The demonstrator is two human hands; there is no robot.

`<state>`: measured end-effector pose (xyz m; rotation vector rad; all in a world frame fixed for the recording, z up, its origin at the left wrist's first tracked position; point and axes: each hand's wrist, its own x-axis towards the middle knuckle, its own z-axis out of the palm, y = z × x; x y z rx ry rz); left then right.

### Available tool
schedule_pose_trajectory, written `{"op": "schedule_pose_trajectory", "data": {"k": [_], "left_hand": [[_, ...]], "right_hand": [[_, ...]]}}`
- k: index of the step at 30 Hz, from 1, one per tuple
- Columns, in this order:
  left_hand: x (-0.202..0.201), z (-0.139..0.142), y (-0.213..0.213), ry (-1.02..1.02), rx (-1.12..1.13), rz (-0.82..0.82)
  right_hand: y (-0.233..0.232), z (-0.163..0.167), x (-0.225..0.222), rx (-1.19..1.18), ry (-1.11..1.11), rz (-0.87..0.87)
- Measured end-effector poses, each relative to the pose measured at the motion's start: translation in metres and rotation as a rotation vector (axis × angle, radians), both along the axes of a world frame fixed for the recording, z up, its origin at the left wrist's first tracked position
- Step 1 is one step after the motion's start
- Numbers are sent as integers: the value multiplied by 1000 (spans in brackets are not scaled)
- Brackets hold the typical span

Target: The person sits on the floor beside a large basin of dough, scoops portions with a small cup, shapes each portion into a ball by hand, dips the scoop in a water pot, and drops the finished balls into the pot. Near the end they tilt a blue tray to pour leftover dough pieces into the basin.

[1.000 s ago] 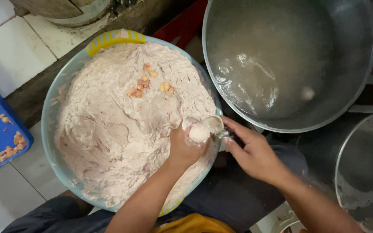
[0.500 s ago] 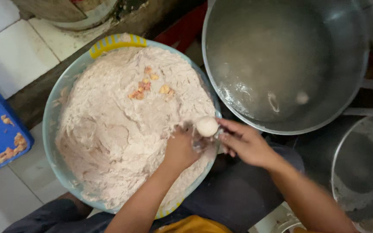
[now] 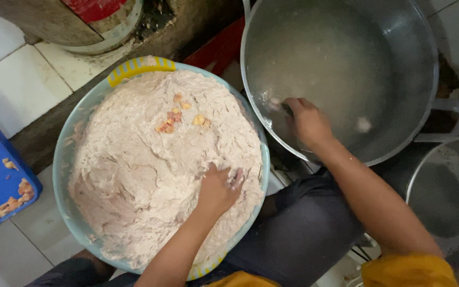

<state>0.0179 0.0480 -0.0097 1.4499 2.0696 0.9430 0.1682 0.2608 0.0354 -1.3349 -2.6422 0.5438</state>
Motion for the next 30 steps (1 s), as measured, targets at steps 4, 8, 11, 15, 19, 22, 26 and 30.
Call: {"op": "schedule_pose_trajectory", "data": {"k": [4,8,11,15,19,22,26,30], "left_hand": [[-6,3,6,-61,144,25],[-8,1,5,-373,70,129],[-5,-6,2,-489,129,135],[-1,-22,2,-606,127,115],[-1,-29,1,-709,143,120],[0,-27,-1,-540,115,112],[1,-16,0,-415,234,154],[5,-7,1,-404,111,198]], "right_hand": [[6,6,4,41,60,20],[-9,14,10,-95,129,-220],[-42,20,22,-306,312,-309],[-76,27,31,-506,387,-197],[-94,28,30,-843,449,-233],[-107,29,25,-868,387,-226],[-121,34,20,-631,242,10],[-129,31,17,-638,293,99]]}}
